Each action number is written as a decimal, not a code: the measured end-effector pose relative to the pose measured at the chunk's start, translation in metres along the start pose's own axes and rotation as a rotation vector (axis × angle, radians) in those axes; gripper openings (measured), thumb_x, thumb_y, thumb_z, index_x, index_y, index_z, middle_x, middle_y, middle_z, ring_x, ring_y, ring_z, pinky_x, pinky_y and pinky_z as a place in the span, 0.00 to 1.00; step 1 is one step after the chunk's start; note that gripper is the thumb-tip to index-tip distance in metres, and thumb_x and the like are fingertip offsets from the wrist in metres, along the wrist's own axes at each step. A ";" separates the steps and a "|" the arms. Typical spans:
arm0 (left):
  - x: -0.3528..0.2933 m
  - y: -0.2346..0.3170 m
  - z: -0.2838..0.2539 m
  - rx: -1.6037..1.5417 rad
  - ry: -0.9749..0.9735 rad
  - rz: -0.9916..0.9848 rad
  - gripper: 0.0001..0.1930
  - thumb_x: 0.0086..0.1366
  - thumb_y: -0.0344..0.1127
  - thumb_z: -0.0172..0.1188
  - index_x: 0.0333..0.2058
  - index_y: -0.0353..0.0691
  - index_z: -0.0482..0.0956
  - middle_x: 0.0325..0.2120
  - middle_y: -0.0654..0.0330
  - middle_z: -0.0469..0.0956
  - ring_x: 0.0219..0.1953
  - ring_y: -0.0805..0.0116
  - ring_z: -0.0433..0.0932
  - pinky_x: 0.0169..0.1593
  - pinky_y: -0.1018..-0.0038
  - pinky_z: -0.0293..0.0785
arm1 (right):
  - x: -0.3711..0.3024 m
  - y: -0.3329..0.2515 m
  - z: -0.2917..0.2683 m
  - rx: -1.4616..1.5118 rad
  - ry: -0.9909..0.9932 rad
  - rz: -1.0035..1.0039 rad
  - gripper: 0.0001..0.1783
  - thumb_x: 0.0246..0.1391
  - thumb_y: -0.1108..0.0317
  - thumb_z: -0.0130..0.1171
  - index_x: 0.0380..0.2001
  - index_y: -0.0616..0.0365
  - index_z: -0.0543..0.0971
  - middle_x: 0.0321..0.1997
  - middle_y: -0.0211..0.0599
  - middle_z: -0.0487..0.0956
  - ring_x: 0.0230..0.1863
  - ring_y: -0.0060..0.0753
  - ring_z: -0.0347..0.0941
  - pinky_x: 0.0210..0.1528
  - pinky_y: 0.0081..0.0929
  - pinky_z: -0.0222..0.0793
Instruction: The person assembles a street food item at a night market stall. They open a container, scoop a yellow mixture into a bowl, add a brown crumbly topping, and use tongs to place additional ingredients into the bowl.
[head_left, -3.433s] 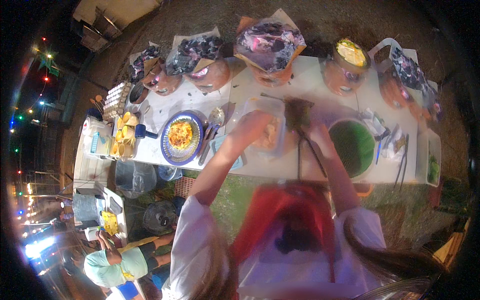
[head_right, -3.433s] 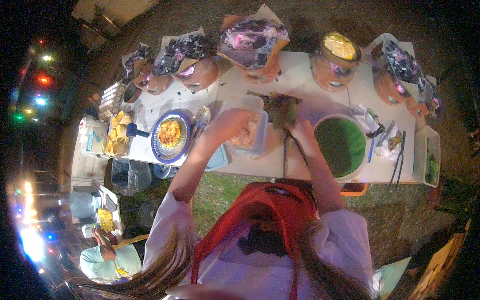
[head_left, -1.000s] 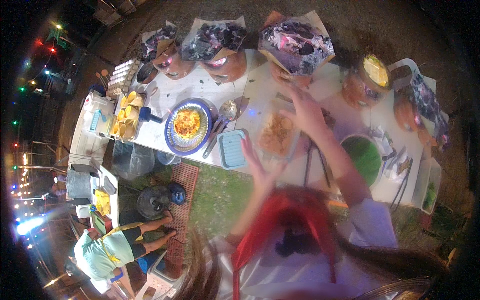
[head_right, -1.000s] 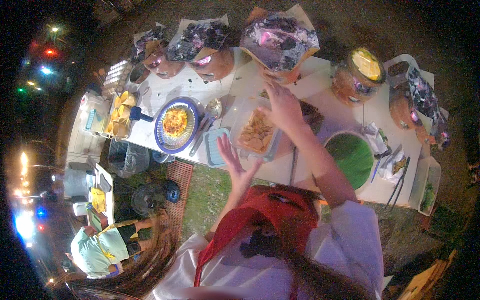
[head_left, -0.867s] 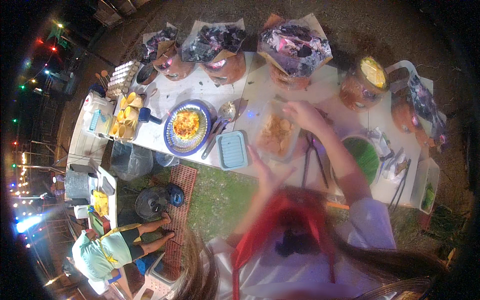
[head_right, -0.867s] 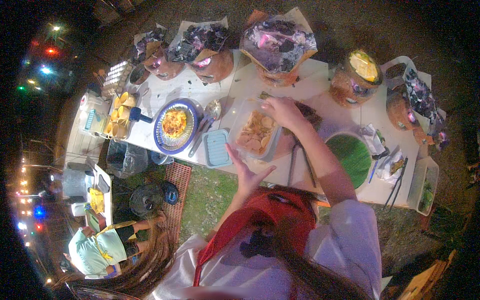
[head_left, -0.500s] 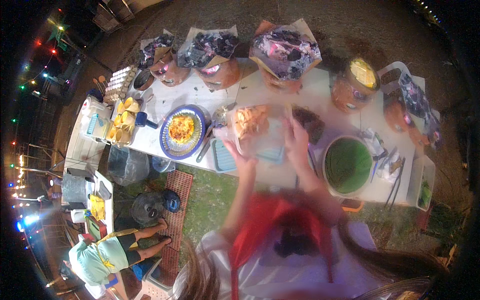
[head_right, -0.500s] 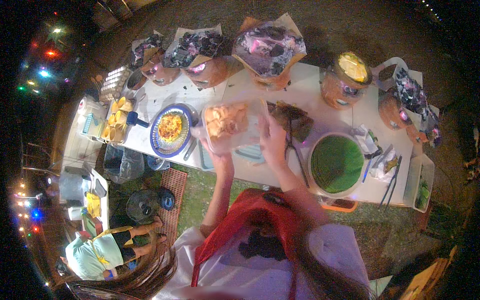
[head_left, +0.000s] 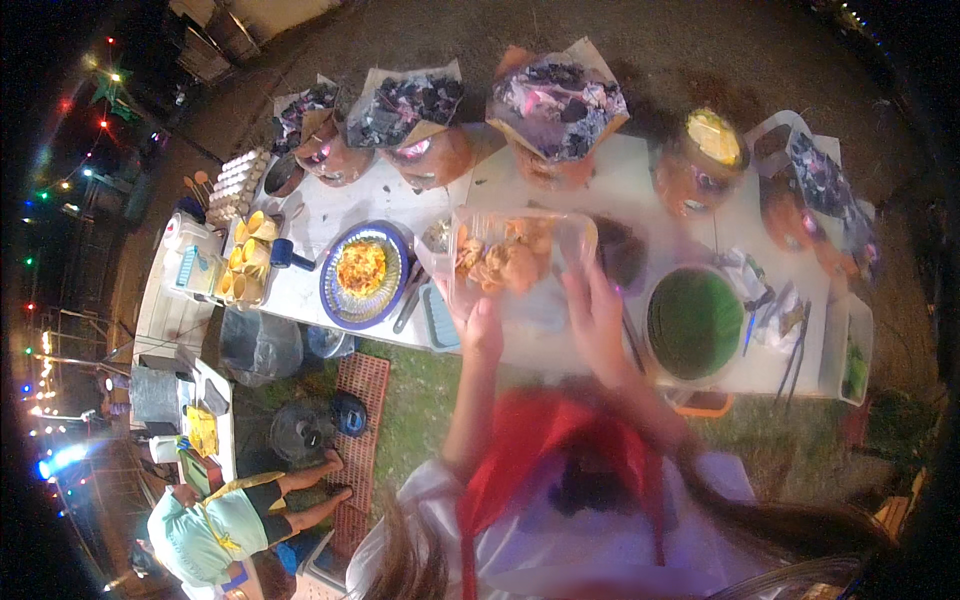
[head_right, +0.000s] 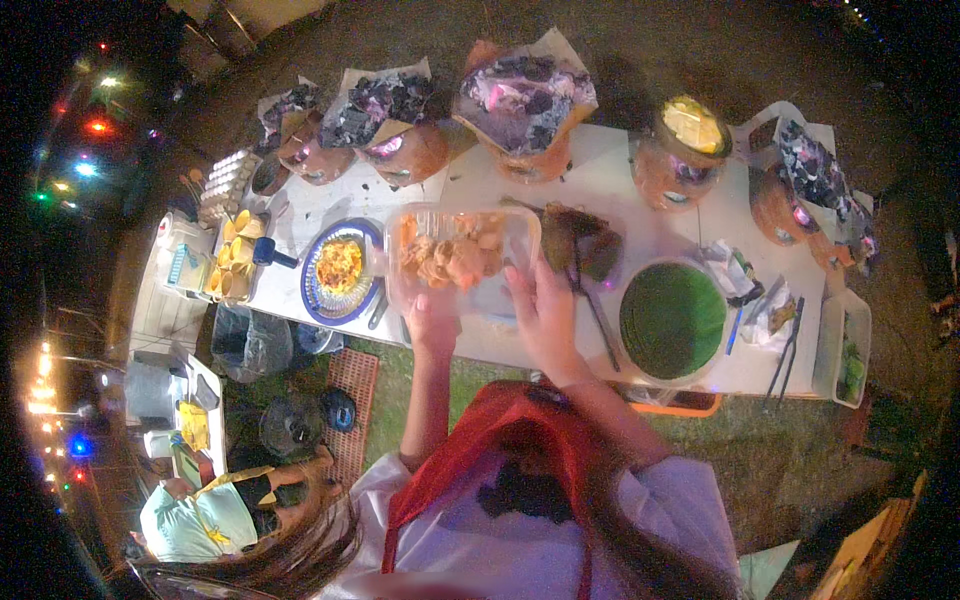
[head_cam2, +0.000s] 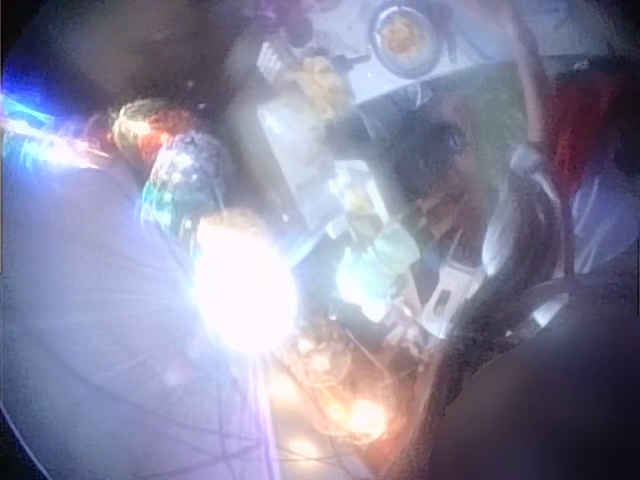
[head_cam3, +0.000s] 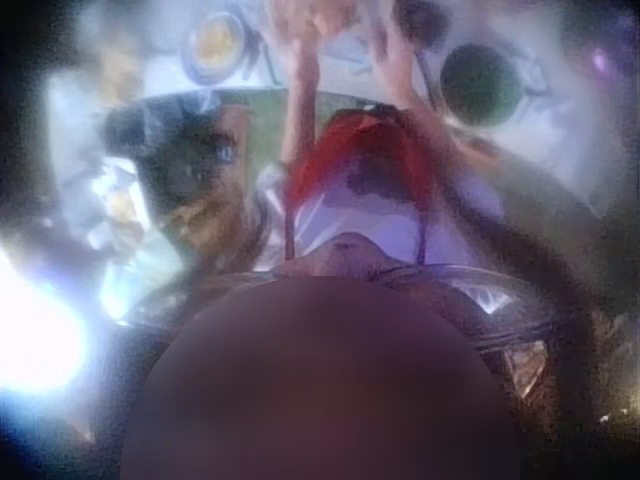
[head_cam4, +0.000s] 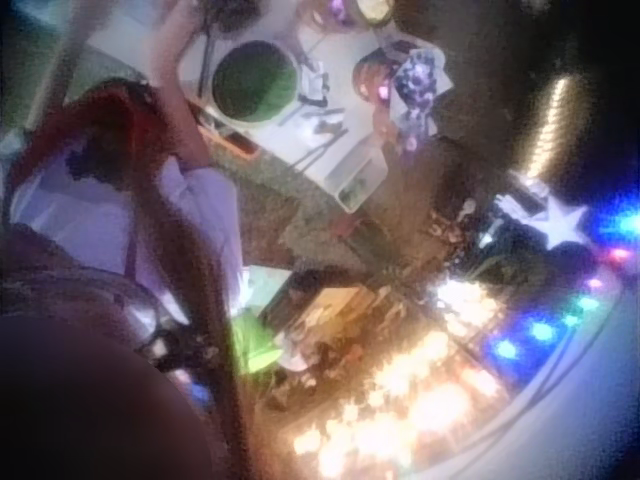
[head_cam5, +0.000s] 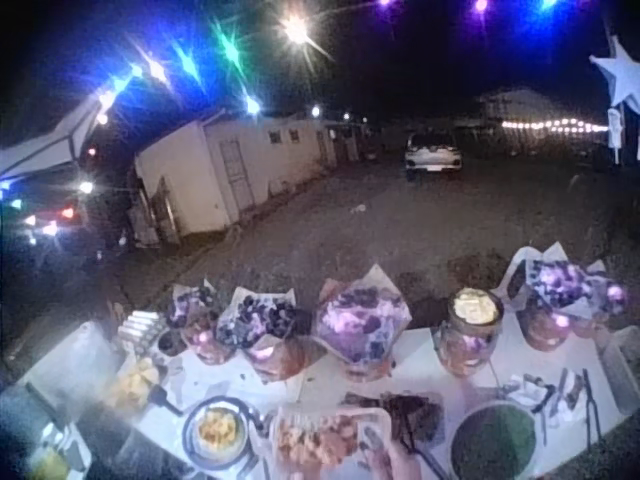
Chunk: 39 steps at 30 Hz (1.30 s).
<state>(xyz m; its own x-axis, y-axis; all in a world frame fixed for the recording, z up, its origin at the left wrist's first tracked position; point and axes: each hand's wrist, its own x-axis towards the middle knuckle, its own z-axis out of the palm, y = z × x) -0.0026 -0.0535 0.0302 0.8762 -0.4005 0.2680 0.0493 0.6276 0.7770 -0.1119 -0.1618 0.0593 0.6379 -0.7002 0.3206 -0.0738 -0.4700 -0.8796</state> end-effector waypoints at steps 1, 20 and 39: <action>0.001 0.000 0.000 0.010 0.017 0.008 0.53 0.42 0.52 0.68 0.61 0.40 0.45 0.55 0.56 0.58 0.55 0.60 0.62 0.55 0.64 0.63 | 0.000 -0.001 -0.001 -0.004 -0.027 0.006 0.26 0.56 0.61 0.53 0.54 0.66 0.64 0.33 0.48 0.76 0.29 0.39 0.76 0.34 0.30 0.71; -0.011 0.007 0.011 0.365 0.073 0.144 0.64 0.40 0.49 0.70 0.63 0.41 0.27 0.63 0.50 0.44 0.64 0.58 0.47 0.63 0.65 0.44 | 0.034 -0.030 -0.008 -0.348 -0.613 -0.202 0.30 0.51 0.69 0.53 0.59 0.53 0.60 0.56 0.52 0.66 0.48 0.54 0.69 0.47 0.42 0.67; -0.013 0.002 0.014 0.377 0.112 0.183 0.61 0.43 0.48 0.67 0.64 0.40 0.29 0.63 0.50 0.42 0.65 0.59 0.45 0.63 0.65 0.43 | 0.031 -0.018 -0.008 0.016 -0.425 -0.290 0.25 0.42 0.71 0.61 0.47 0.52 0.71 0.43 0.45 0.72 0.45 0.49 0.70 0.47 0.37 0.67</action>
<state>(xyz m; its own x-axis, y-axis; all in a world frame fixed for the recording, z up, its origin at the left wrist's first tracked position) -0.0202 -0.0562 0.0361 0.9018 -0.2179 0.3732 -0.2717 0.3856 0.8817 -0.0971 -0.1791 0.0874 0.8857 -0.2606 0.3842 0.1620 -0.6020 -0.7819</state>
